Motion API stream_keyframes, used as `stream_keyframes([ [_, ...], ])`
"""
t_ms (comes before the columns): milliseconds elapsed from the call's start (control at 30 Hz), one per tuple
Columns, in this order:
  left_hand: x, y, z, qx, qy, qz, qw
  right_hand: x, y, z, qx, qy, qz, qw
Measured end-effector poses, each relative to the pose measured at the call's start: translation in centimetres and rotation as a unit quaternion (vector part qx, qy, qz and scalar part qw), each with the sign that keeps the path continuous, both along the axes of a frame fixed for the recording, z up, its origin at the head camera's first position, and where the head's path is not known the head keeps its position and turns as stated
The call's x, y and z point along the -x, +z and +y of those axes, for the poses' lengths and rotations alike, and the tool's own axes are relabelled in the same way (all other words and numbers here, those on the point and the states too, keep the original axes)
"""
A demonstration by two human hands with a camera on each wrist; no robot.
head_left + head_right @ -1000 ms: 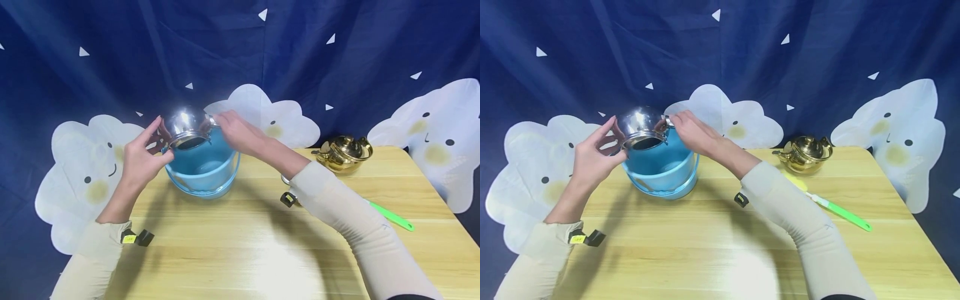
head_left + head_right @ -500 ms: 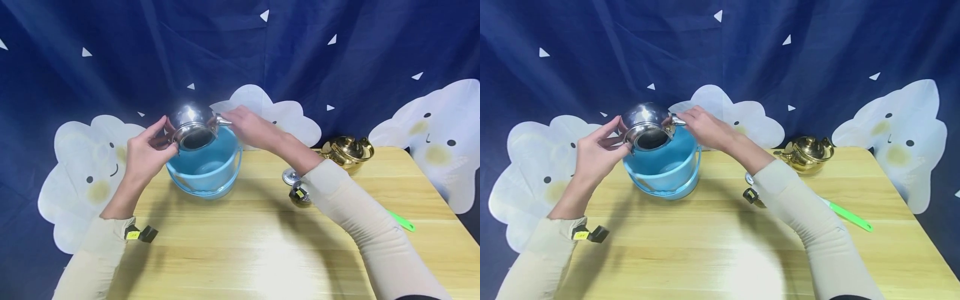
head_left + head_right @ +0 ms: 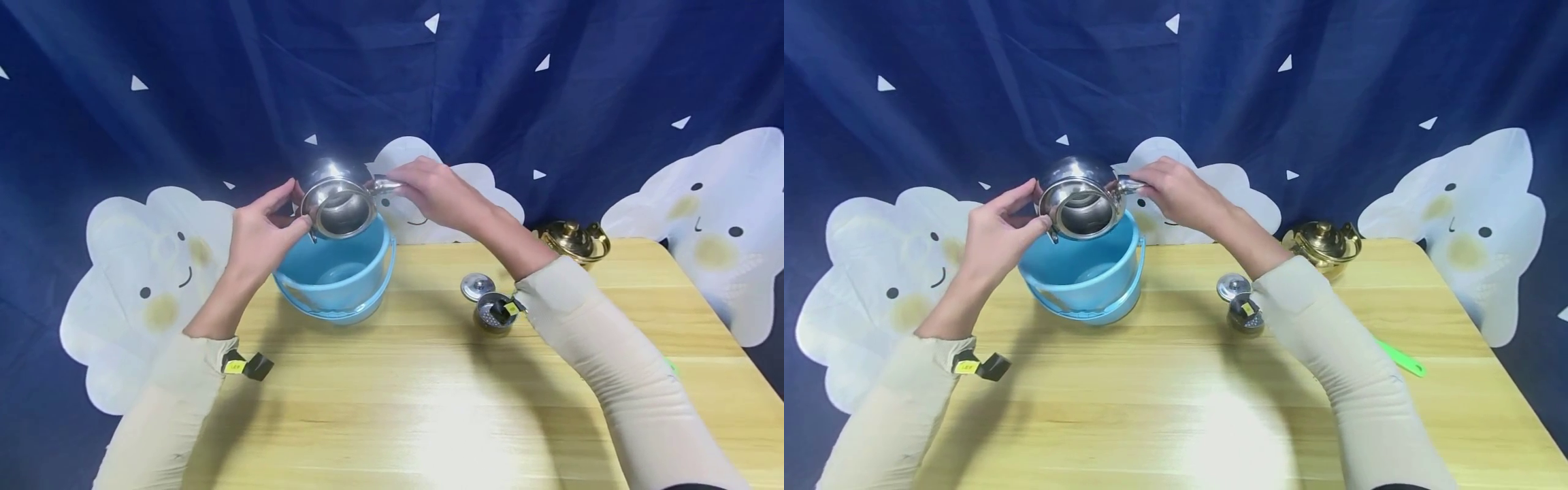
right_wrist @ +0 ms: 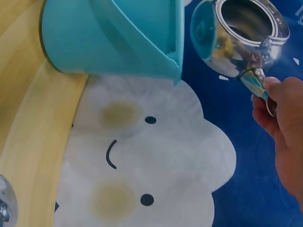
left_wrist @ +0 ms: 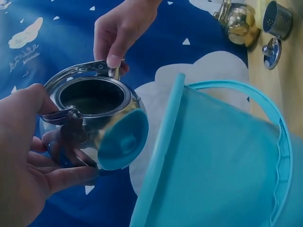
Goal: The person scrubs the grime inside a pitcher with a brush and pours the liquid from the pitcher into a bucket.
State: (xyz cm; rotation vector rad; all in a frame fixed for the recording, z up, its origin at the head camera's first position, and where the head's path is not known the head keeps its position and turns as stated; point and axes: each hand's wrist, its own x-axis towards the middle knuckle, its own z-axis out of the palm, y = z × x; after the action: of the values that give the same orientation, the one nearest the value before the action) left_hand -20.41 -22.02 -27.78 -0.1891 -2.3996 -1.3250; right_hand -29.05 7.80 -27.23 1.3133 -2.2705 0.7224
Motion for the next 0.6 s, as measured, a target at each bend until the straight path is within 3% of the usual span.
stream_keyframes([
  [233, 1.1, 1.0, 1.6, 0.032, -0.013, -0.015, 0.9993, 0.2, 1.0, 1.9, 0.038, -0.018, -0.006, 0.999],
  [600, 2.9, 1.1, 4.8, 0.006, -0.083, -0.041, 0.9957, -0.1, 1.7, 5.7, 0.065, -0.085, -0.040, 0.993],
])
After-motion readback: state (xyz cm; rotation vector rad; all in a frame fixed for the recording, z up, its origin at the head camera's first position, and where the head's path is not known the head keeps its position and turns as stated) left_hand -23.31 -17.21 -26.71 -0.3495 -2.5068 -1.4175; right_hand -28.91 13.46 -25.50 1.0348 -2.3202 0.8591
